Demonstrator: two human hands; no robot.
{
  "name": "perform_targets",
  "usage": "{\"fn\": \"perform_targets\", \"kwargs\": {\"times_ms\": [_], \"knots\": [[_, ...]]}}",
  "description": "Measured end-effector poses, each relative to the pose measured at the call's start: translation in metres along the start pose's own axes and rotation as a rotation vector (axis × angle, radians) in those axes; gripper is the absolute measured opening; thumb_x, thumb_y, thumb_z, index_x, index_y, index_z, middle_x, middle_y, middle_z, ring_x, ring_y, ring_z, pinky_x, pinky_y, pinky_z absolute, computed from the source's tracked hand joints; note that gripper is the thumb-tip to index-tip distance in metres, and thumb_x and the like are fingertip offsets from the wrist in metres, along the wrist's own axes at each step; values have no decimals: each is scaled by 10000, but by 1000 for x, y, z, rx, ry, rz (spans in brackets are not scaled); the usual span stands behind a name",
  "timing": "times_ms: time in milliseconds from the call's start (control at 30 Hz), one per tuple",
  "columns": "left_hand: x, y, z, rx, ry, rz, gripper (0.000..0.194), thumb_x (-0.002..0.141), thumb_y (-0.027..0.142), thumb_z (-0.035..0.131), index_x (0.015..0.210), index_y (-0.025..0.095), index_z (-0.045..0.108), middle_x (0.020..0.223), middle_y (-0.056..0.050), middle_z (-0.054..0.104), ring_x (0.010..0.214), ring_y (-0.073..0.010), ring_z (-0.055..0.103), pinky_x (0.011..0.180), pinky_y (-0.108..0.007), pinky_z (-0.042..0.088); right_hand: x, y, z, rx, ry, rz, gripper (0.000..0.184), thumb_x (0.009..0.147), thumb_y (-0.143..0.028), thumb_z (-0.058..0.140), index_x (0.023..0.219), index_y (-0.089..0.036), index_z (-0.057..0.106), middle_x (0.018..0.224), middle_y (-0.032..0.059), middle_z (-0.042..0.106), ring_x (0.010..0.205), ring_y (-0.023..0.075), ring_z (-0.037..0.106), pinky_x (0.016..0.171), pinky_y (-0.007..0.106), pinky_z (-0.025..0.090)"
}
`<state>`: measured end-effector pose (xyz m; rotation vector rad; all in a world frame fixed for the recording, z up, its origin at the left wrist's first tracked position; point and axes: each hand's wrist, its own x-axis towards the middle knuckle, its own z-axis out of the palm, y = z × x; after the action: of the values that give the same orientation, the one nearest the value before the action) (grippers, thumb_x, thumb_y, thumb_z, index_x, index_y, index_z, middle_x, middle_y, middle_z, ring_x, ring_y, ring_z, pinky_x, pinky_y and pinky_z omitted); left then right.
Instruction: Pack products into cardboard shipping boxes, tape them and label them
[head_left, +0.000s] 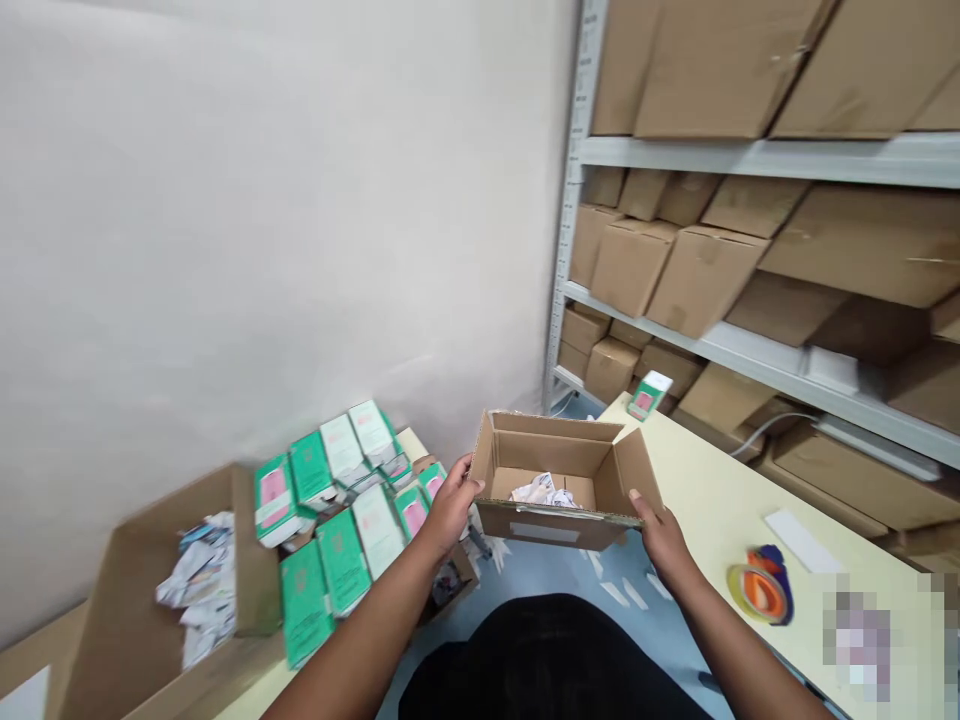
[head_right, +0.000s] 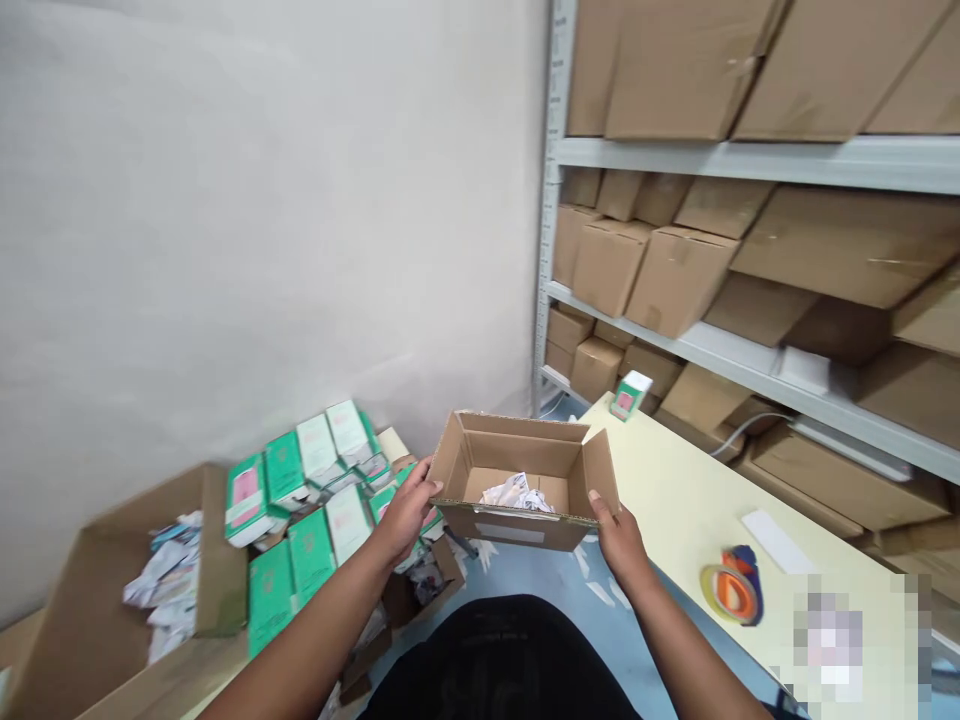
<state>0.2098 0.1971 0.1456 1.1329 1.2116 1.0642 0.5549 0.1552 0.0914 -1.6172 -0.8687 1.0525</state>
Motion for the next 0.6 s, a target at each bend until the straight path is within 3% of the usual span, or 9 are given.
{"fn": "perform_targets", "kwargs": {"times_ms": [133, 233, 400, 600], "knots": [[42, -16, 78, 56, -78, 27, 614, 841, 322, 461, 1440, 224, 554, 1246, -65, 739, 1173, -264, 677, 993, -383, 544, 11, 12, -70, 137, 14, 27, 530, 771, -626, 743, 1059, -181, 759, 1110, 104, 792, 1196, 343, 679, 1035, 448, 522], [74, -22, 128, 129, -138, 36, 615, 834, 309, 430, 1419, 192, 575, 1254, -81, 735, 1177, -260, 671, 990, -373, 543, 16, 24, -105, 282, 25, 81, 499, 777, -571, 747, 1086, -180, 740, 1112, 95, 784, 1145, 332, 695, 964, 433, 562], [123, -26, 194, 211, -330, 18, 629, 760, 240, 455, 1362, 187, 630, 1248, -67, 740, 1171, -257, 665, 982, -364, 538, 31, 49, -135, 392, 207, 132, 493, 771, -549, 758, 1118, -201, 716, 1162, 76, 771, 1139, 309, 688, 915, 385, 577], [193, -47, 257, 160, -525, -25, 625, 715, 183, 477, 1314, 191, 654, 1236, -52, 748, 1130, -249, 678, 958, -351, 535, 64, 67, -157, 388, 396, 167, 505, 775, -568, 737, 1116, -198, 705, 1140, 70, 769, 1126, 296, 701, 893, 372, 585]]}}
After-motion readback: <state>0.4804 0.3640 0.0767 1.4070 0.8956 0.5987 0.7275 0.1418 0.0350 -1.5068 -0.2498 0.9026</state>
